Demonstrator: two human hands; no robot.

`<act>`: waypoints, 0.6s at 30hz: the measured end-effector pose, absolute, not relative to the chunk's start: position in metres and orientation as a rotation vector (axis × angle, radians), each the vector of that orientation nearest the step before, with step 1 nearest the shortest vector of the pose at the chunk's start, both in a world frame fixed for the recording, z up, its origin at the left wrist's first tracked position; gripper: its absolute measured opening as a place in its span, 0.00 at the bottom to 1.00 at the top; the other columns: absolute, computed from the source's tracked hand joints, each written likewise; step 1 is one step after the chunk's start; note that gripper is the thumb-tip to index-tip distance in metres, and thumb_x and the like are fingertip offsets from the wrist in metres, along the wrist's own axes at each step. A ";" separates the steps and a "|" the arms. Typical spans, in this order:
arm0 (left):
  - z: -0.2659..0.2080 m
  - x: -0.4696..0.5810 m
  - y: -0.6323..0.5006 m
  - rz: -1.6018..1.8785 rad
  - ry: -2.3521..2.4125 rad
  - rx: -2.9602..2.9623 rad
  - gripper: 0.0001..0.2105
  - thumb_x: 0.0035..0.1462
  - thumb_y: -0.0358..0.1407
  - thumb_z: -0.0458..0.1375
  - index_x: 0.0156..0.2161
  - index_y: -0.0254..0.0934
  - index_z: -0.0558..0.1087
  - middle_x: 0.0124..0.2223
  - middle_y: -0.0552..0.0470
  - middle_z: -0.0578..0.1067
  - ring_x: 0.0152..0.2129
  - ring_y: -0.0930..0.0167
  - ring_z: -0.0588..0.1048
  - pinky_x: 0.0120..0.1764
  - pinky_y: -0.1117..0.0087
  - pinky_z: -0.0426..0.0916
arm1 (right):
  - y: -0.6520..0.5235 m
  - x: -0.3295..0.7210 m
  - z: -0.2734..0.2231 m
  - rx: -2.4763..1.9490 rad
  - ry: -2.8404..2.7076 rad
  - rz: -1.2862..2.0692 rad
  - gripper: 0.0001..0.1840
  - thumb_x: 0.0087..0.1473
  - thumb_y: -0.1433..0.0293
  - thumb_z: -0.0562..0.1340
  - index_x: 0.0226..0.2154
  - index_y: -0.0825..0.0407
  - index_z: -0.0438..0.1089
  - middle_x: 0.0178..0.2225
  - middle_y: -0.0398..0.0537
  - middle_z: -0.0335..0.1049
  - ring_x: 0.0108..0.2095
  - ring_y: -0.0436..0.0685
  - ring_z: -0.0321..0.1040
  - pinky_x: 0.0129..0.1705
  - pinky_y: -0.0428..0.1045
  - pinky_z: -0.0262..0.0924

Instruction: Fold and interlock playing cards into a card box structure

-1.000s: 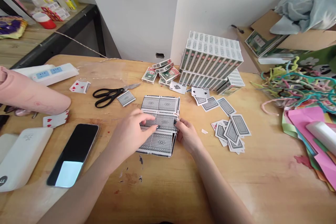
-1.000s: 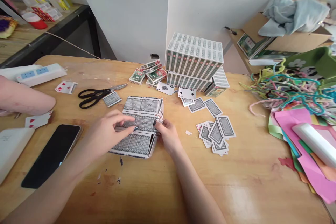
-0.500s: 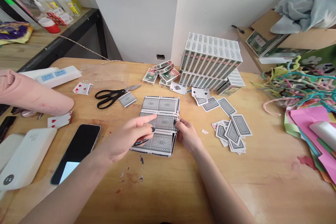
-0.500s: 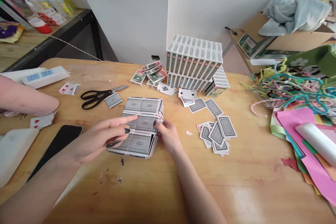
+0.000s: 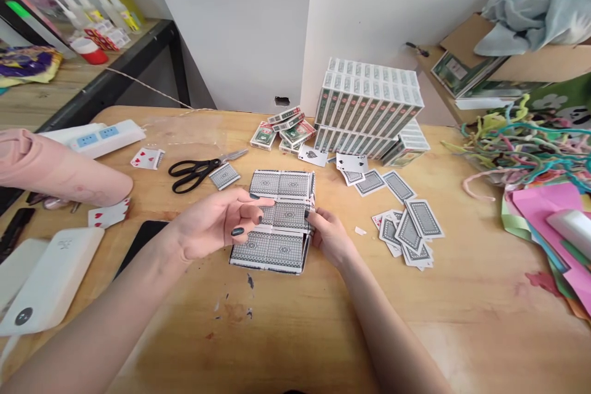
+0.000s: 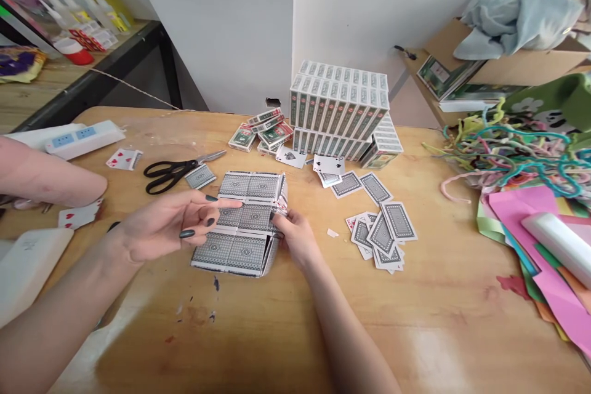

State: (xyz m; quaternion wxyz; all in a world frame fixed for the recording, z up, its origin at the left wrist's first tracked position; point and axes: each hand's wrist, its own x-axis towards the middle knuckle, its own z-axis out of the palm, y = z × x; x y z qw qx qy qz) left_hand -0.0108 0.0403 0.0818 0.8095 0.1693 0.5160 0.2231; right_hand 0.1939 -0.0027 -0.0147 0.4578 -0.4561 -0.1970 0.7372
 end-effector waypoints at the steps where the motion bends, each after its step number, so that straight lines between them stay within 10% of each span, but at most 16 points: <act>1: 0.080 -0.012 0.040 0.476 1.103 0.369 0.20 0.51 0.32 0.57 0.49 0.26 0.71 0.22 0.53 0.72 0.14 0.79 0.57 0.16 0.76 0.53 | -0.003 0.194 -0.014 -1.112 -0.482 1.828 0.14 0.41 0.63 0.69 0.30 0.52 0.71 0.30 0.44 0.76 0.34 0.58 0.72 0.38 0.50 0.65; 18: 0.063 -0.022 0.040 0.433 1.067 0.549 0.16 0.56 0.33 0.56 0.49 0.31 0.74 0.29 0.50 0.77 0.21 0.76 0.70 0.21 0.78 0.66 | 0.000 0.202 -0.018 -1.097 -0.481 1.924 0.19 0.42 0.63 0.71 0.36 0.54 0.71 0.33 0.45 0.76 0.31 0.52 0.71 0.36 0.47 0.66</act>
